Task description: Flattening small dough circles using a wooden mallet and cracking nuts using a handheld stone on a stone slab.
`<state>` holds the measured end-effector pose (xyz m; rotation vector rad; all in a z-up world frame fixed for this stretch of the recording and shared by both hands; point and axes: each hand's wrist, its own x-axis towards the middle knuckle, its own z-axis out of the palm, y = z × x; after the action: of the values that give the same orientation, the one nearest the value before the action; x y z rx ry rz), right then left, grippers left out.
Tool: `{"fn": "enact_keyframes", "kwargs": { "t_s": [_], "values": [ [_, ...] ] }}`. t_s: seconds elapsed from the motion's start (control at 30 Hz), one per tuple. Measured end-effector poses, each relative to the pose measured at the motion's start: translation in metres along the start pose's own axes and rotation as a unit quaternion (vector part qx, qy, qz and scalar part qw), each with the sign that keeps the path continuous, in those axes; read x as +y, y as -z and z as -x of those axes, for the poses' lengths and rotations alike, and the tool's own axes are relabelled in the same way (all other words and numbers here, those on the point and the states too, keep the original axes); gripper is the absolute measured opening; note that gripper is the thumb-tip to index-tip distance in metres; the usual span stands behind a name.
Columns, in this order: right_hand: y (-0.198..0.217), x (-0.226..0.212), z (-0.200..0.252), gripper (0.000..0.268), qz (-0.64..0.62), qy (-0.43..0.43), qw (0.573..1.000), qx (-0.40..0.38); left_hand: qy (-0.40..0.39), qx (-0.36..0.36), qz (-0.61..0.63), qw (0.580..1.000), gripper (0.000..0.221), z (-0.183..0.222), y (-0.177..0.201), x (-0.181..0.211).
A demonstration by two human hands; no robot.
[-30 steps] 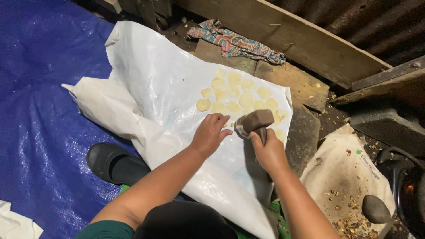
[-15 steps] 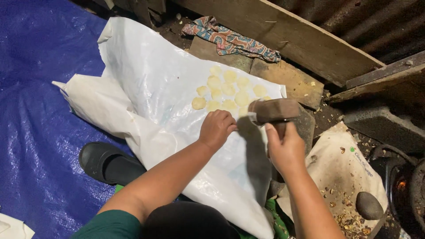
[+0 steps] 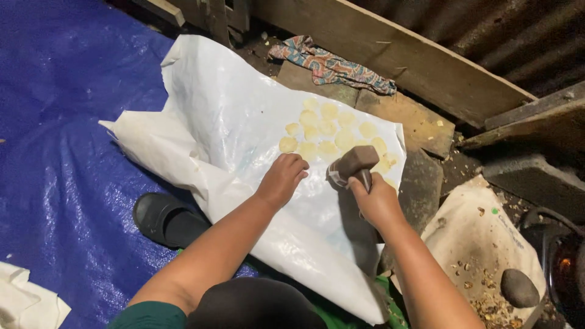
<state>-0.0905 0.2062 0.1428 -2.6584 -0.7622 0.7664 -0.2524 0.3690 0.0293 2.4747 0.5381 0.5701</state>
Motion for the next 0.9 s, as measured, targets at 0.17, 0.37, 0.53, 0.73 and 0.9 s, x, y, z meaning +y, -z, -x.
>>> {"fn": "enact_keyframes", "kwargs": {
  "t_s": [0.17, 0.37, 0.53, 0.73, 0.9],
  "values": [
    [0.009, -0.018, 0.015, 0.046, -0.038, 0.050, 0.993, 0.103, 0.037, -0.035, 0.044, 0.998, 0.018, 0.002, 0.008, -0.005],
    [-0.007, 0.005, -0.024, 0.057, 0.022, 0.005, 1.000, -0.008, 0.019, 0.047, -0.003, 0.999, 0.015, 0.005, -0.015, -0.011],
    [-0.022, 0.014, -0.003, 0.042, -0.027, 0.006, 0.999, 0.034, 0.020, 0.056, -0.052, 0.997, 0.013, 0.001, -0.001, 0.005],
    [-0.012, 0.032, 0.029, 0.042, -0.076, -0.007, 0.995, 0.065, 0.059, 0.058, -0.043, 0.996, 0.006, -0.025, -0.021, 0.015],
    [0.006, 0.058, 0.034, 0.033, -0.120, -0.015, 0.986, 0.114, 0.078, 0.005, -0.069, 0.995, 0.012, -0.069, -0.055, 0.008]
  ]
}}
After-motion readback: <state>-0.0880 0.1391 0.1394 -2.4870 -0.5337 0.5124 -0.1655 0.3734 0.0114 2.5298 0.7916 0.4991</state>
